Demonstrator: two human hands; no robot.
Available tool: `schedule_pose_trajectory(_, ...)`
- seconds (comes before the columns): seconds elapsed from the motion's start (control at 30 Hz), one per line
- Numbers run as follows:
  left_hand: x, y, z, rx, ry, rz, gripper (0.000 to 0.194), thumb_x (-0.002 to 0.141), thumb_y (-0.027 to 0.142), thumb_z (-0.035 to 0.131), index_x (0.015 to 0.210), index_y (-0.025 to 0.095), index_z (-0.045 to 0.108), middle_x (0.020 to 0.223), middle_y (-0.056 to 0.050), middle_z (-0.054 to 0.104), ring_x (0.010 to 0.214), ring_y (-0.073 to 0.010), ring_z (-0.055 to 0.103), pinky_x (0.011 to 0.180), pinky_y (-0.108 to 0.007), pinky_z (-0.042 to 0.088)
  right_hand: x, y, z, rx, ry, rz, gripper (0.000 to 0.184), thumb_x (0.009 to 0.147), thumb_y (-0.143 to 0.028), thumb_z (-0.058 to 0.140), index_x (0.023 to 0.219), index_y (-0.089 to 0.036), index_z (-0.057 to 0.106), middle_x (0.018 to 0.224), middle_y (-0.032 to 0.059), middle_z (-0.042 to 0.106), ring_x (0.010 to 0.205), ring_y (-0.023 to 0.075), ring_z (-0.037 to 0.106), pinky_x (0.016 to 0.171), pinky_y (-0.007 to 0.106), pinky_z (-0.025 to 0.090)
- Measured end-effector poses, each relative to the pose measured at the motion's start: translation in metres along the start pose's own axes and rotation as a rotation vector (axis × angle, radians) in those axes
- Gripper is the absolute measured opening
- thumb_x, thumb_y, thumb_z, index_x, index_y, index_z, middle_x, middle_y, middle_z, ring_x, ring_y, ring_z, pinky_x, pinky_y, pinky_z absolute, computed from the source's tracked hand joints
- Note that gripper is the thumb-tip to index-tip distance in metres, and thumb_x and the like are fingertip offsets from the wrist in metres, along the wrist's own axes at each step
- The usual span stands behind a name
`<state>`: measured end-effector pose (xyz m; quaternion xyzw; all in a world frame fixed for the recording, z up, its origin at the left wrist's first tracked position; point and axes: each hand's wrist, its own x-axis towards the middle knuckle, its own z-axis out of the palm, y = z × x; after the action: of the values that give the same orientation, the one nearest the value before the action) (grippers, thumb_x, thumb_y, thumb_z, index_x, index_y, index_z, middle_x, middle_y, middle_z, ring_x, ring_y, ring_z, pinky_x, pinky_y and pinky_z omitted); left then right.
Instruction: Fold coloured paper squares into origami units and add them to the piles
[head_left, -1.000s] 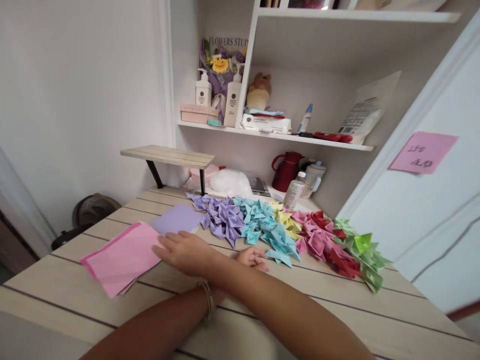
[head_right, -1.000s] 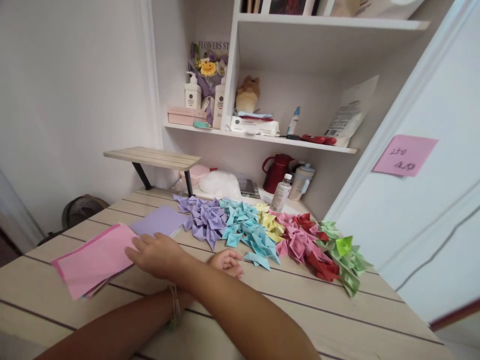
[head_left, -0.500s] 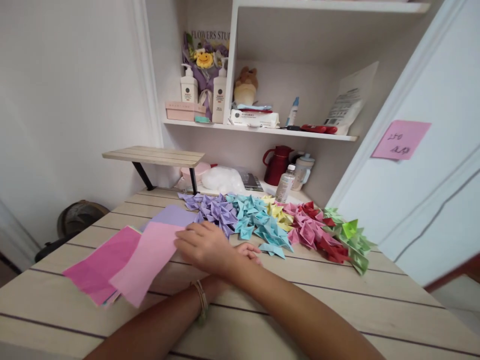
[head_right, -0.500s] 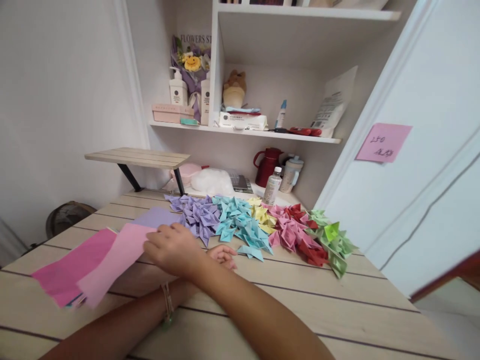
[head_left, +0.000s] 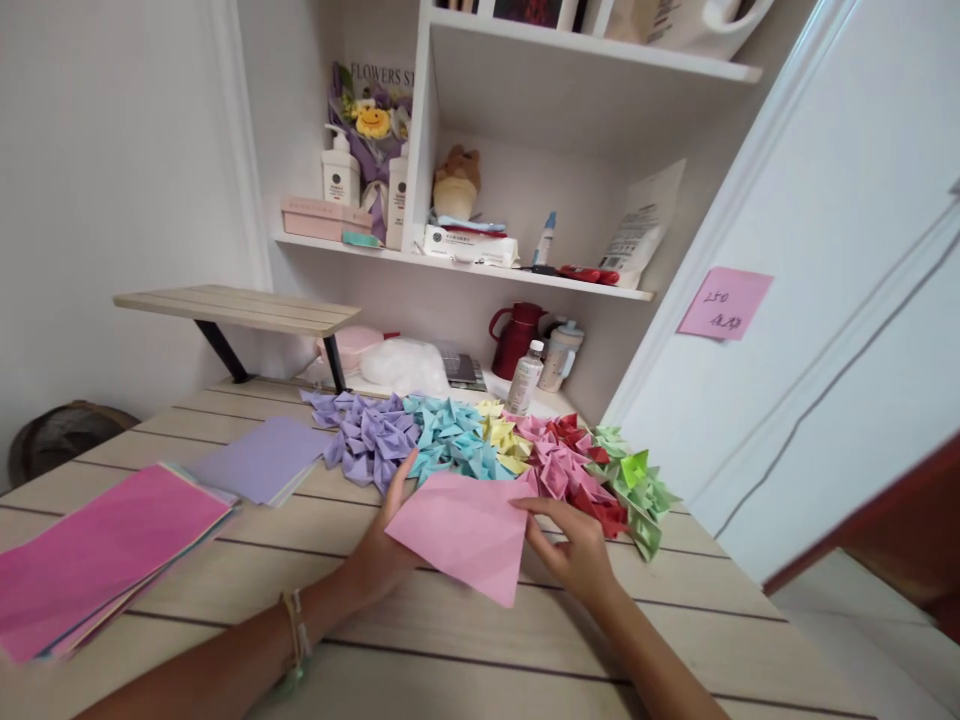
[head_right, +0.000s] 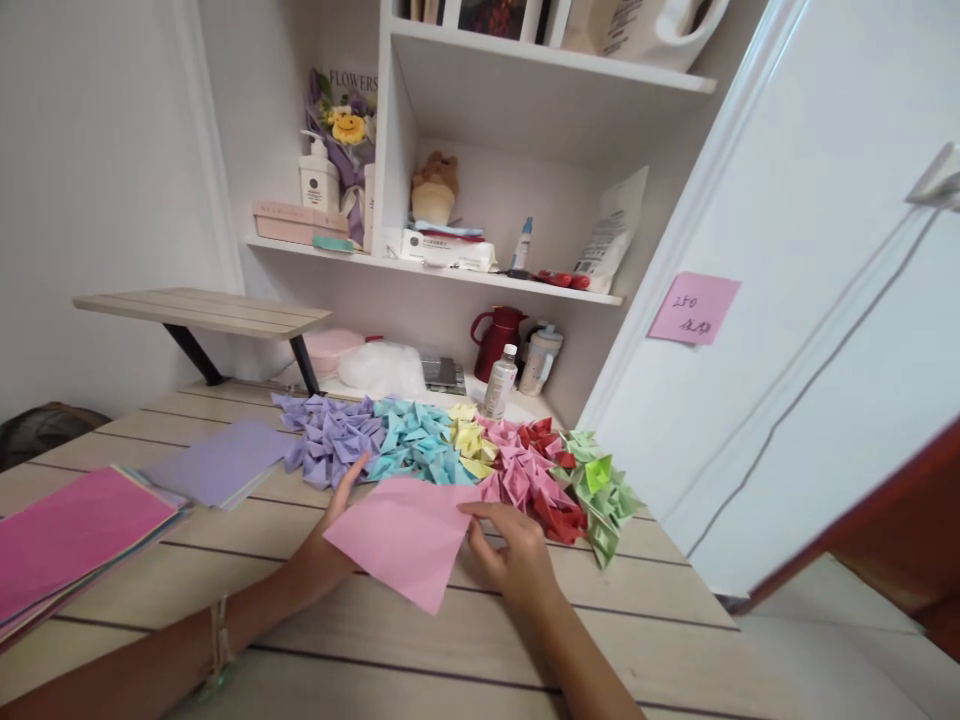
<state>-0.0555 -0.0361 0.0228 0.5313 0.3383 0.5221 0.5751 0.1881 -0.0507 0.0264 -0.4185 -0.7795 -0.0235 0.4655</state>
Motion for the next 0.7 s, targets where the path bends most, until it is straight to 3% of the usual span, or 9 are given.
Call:
schedule_pose_trajectory(0.03,0.000,0.000,-0.003,0.038,-0.038,0.023,0.080,0.052,0.025,0.082,0.124,0.024,0.048,0.107,-0.008,0.065,0.094,-0.0266,0.060,0.079,-0.032,0.047,0.000,0.001,-0.001,0.015,-0.004,0.037,0.021,0.082,-0.019,0.050,0.095,-0.021,0.066,0.088,0.0066,0.071,0.079,0.0206,0.067,0.066,0.030,0.056)
schedule_pose_trajectory(0.07,0.000,0.001,-0.006,0.108,-0.061,0.048,0.073,0.050,0.023,0.082,0.118,0.023,0.054,0.107,-0.008,0.065,0.096,-0.0273,0.059,0.080,-0.032,0.046,0.001,0.002,-0.002,0.027,-0.015,0.061,0.022,0.081,-0.020,0.051,0.095,-0.022,0.067,0.089,0.0064,0.072,0.080,0.0211,0.068,0.067,0.031,0.056)
schedule_pose_trajectory(0.17,0.003,0.001,-0.015,0.334,-0.079,0.048,0.023,0.052,0.019,0.076,0.075,0.019,0.070,0.078,-0.003,0.068,0.082,-0.0255,0.061,0.076,-0.029,0.044,0.006,0.005,-0.005,0.098,-0.076,0.095,0.021,0.078,-0.020,0.055,0.094,-0.022,0.068,0.089,0.0064,0.072,0.080,0.0216,0.068,0.072,0.033,0.056)
schedule_pose_trajectory(0.23,0.004,0.001,-0.016,0.340,-0.058,0.028,0.024,0.052,0.020,0.075,0.076,0.020,0.071,0.080,-0.002,0.068,0.080,-0.0250,0.061,0.072,-0.028,0.045,0.008,0.005,-0.004,0.187,-0.111,0.135,0.021,0.075,-0.021,0.059,0.093,-0.021,0.069,0.089,0.0064,0.072,0.080,0.0213,0.068,0.073,0.033,0.055)
schedule_pose_trajectory(0.37,0.003,0.002,-0.011,0.368,-0.093,0.002,0.046,0.054,0.022,0.077,0.099,0.024,0.068,0.104,-0.005,0.068,0.095,-0.0267,0.060,0.078,-0.029,0.046,0.009,-0.005,0.002,0.374,-0.182,0.232,0.028,0.071,-0.021,0.064,0.098,-0.021,0.069,0.095,0.0059,0.071,0.086,0.0214,0.065,0.074,0.032,0.054)
schedule_pose_trajectory(0.43,0.001,0.002,-0.009,0.398,-0.102,-0.004,0.045,0.058,0.025,0.076,0.102,0.024,0.067,0.107,-0.005,0.067,0.099,-0.0264,0.058,0.081,-0.028,0.045,0.009,-0.013,0.005,0.434,-0.179,0.303,0.020,0.072,-0.022,0.063,0.091,-0.019,0.071,0.089,0.0055,0.071,0.082,0.0205,0.065,0.069,0.029,0.053)
schedule_pose_trajectory(0.5,0.001,0.001,-0.008,0.405,-0.082,-0.015,0.033,0.061,0.029,0.074,0.093,0.023,0.070,0.098,-0.004,0.070,0.095,-0.0254,0.060,0.077,-0.028,0.046,0.008,-0.020,0.009,0.472,-0.142,0.392,0.014,0.076,-0.028,0.062,0.077,-0.017,0.070,0.074,0.0037,0.069,0.069,0.0178,0.062,0.060,0.026,0.050)
schedule_pose_trajectory(0.6,0.004,-0.002,-0.007,0.293,-0.038,-0.061,0.023,0.062,0.037,0.073,0.074,0.018,0.068,0.076,-0.003,0.070,0.076,-0.0221,0.062,0.067,-0.028,0.047,0.006,-0.025,0.014,0.514,-0.074,0.501,0.029,0.080,-0.038,0.058,0.062,-0.015,0.064,0.058,0.0003,0.060,0.056,0.0144,0.055,0.052,0.024,0.045)
schedule_pose_trajectory(0.7,0.008,-0.004,-0.007,0.128,0.006,-0.066,0.026,0.060,0.037,0.075,0.069,0.018,0.059,0.070,-0.001,0.068,0.068,-0.0177,0.061,0.065,-0.026,0.047,0.003,-0.025,0.020,0.594,0.014,0.577,0.028,0.080,-0.041,0.057,0.080,-0.014,0.064,0.064,0.0016,0.061,0.059,0.0157,0.057,0.052,0.024,0.046)
